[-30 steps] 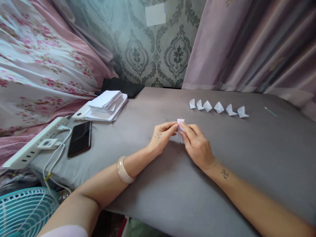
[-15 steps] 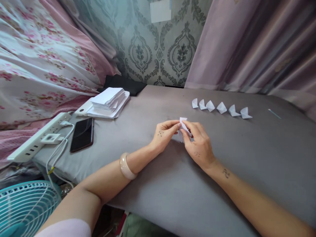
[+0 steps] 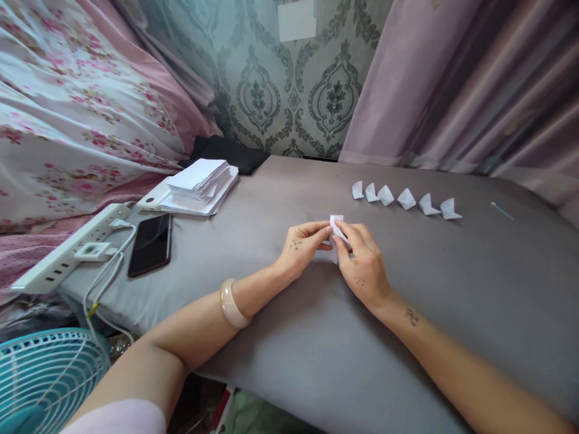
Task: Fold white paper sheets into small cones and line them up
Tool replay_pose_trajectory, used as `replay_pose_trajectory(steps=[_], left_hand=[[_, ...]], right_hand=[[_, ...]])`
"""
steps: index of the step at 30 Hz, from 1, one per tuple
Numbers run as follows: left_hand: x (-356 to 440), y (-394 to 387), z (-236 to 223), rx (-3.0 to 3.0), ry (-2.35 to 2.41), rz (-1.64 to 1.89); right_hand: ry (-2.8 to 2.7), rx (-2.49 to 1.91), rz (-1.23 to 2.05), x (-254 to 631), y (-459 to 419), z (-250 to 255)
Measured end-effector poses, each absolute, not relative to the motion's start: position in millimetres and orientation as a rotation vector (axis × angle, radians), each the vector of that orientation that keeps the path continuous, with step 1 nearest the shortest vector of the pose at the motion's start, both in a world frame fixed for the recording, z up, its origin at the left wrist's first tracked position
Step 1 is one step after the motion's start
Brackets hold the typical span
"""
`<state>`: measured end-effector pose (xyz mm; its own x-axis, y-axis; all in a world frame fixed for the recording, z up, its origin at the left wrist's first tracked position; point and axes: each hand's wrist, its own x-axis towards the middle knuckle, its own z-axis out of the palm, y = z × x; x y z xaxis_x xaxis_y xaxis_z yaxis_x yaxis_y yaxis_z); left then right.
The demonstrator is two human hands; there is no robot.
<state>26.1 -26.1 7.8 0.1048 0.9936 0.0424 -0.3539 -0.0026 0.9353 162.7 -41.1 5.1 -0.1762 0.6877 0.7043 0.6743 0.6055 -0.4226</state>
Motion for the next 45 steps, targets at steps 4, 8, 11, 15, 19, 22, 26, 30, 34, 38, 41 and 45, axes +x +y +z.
replay_pose_trajectory(steps=[4, 8, 11, 15, 19, 22, 26, 30, 34, 38, 41, 45], left_hand=[[27, -27, 8, 1.001, 0.811, 1.293], [27, -28, 9, 1.022, 0.795, 1.277], [28, -28, 8, 1.043, 0.792, 1.270], [28, -27, 6, 1.049, 0.800, 1.268], [27, -26, 5, 1.062, 0.812, 1.267], [27, -26, 5, 1.079, 0.820, 1.271], [27, -27, 5, 1.089, 0.830, 1.279], [28, -28, 5, 1.098, 0.827, 1.273], [28, -28, 4, 1.115, 0.829, 1.274], [28, -27, 5, 1.117, 0.842, 1.282], [28, -28, 6, 1.116, 0.844, 1.281], [29, -28, 7, 1.107, 0.844, 1.273]], right_hand=[[-1.842, -1.085, 0.065, 160, -41, 9], [-1.772, -1.123, 0.124, 158, -38, 13], [-1.713, -1.167, 0.165, 156, -35, 16], [-1.680, -1.199, 0.247, 155, -34, 20], [-1.672, -1.217, 0.277, 155, -34, 24], [-1.667, -1.238, 0.303, 155, -35, 24], [-1.670, -1.250, 0.325, 155, -35, 24], [-1.702, -1.265, 0.302, 155, -36, 27], [-1.716, -1.282, 0.287, 156, -37, 31], [-1.701, -1.292, 0.306, 156, -37, 29], [-1.697, -1.295, 0.311, 156, -37, 28], [-1.721, -1.289, 0.278, 157, -36, 27]])
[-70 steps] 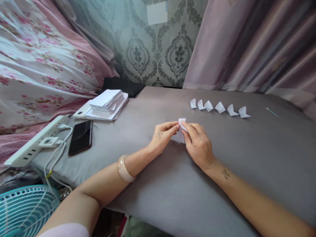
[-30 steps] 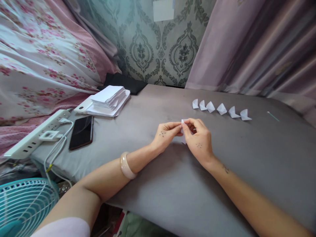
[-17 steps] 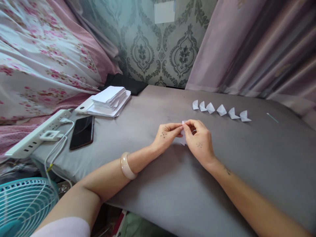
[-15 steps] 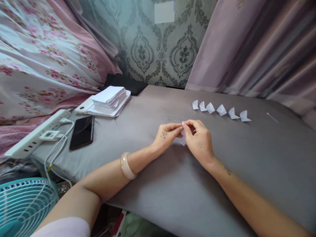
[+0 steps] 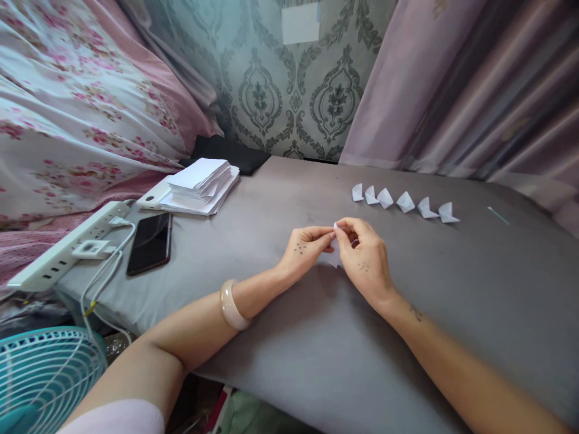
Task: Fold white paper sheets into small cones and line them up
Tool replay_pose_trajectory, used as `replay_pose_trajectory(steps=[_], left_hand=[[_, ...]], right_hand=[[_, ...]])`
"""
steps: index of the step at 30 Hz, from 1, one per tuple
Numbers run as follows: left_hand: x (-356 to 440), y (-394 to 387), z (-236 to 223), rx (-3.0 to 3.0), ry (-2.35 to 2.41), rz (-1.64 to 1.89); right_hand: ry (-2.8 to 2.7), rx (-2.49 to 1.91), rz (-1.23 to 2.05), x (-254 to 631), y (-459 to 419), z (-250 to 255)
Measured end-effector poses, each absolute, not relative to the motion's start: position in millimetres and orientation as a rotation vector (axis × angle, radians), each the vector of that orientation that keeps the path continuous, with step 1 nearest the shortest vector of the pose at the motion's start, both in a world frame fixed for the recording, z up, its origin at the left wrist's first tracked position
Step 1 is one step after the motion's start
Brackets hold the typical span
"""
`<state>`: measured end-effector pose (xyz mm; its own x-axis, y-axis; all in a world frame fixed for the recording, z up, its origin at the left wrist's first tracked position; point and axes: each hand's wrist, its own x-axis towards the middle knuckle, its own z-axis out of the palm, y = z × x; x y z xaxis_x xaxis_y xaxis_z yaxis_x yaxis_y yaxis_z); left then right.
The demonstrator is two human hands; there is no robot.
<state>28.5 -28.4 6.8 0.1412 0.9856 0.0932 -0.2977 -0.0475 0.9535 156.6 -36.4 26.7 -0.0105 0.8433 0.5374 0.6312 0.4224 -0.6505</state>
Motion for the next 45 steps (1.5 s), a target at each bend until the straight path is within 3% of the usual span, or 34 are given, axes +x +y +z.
replay_pose_trajectory(steps=[8, 19, 34, 45], left_hand=[[29, -29, 7, 1.084, 0.854, 1.271], [29, -32, 12, 1.122, 0.888, 1.274], [24, -28, 22, 1.018, 1.003, 1.454], [24, -27, 16, 0.893, 0.847, 1.293]], right_hand=[[-1.713, -1.308, 0.292, 157, -37, 28], [-1.507, -1.342, 0.887, 164, -23, 36], [-1.585, -1.389, 0.818, 157, -31, 34], [-1.447, -1.288, 0.926, 156, -31, 38]])
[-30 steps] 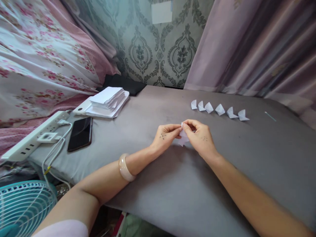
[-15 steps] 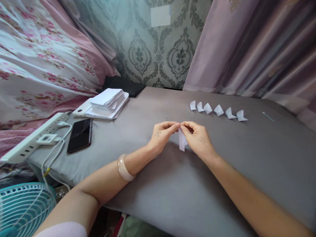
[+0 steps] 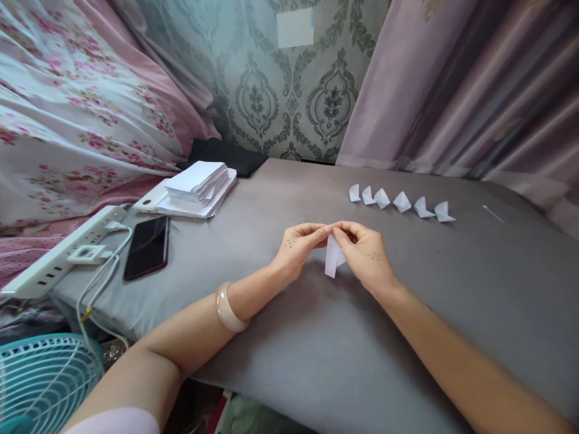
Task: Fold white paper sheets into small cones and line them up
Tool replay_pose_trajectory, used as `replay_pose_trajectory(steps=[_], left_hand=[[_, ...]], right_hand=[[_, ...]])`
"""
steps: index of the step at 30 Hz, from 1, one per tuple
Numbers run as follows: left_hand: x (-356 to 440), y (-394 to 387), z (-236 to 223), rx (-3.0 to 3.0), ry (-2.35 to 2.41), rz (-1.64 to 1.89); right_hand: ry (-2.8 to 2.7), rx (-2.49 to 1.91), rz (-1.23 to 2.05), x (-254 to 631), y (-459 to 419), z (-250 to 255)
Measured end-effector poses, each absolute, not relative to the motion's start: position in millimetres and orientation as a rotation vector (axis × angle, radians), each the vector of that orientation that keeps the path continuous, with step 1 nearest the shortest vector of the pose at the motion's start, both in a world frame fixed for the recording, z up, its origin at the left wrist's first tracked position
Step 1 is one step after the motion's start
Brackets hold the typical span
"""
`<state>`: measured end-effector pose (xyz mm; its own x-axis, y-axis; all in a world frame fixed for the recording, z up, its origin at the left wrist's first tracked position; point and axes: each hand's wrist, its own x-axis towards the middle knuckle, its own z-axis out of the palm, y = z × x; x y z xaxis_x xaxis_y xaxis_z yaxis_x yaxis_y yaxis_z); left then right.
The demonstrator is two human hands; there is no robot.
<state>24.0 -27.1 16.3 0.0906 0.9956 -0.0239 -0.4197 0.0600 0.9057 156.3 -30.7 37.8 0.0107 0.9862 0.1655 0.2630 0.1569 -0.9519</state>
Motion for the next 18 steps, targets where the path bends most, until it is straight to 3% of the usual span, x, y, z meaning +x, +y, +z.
replay_pose_trajectory(steps=[14, 18], left_hand=[[21.7, -24.8, 20.9, 0.749, 0.832, 1.390], [19.9, -23.7, 19.8, 0.777, 0.823, 1.379]], right_hand=[[-1.386, -1.343, 0.970, 158.6, -26.2, 34.0], [-1.419, -1.181, 1.184, 156.6, -29.3, 35.1]])
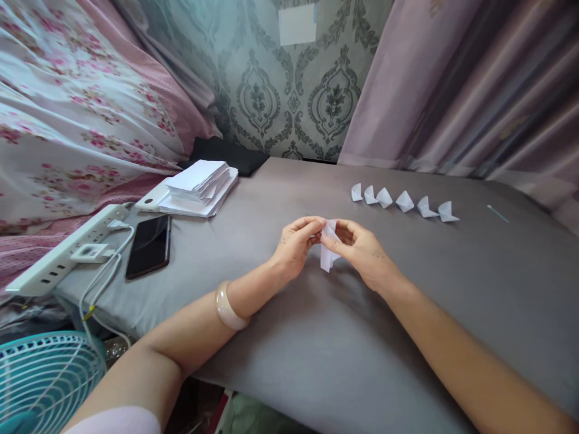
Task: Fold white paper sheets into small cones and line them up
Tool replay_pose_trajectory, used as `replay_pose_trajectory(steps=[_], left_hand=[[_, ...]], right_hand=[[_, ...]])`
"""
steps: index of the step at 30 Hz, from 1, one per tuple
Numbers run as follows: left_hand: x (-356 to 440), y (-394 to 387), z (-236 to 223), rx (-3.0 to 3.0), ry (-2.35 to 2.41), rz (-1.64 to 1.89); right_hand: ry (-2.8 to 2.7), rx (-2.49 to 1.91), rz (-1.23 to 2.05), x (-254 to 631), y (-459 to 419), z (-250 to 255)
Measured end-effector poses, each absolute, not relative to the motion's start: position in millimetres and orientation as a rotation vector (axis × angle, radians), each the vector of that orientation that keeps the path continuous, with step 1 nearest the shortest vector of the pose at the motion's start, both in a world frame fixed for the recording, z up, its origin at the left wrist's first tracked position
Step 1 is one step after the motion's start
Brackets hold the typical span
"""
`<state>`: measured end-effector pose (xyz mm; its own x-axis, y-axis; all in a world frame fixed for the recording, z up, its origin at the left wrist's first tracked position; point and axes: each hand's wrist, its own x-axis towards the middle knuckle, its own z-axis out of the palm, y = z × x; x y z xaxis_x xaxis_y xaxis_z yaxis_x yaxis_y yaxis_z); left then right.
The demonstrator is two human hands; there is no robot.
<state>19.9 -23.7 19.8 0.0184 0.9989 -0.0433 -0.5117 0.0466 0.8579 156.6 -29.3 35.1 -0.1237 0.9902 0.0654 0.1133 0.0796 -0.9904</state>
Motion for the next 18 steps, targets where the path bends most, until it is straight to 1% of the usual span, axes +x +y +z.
replay_pose_trajectory(steps=[2, 4, 11, 18], left_hand=[[20, -23, 18, 0.836, 0.868, 1.370], [21, -24, 16, 0.864, 0.908, 1.366], [22, -25, 14, 0.853, 0.951, 1.350], [23, -23, 10, 0.867, 0.955, 1.311]], right_hand=[[-1.430, -1.173, 1.316, 155, -31, 34], [-1.410, -1.226, 1.371, 155, -33, 32], [-1.327, -1.321, 1.323, 154, -34, 26], [-1.179, -1.178, 1.349, 154, -31, 22]])
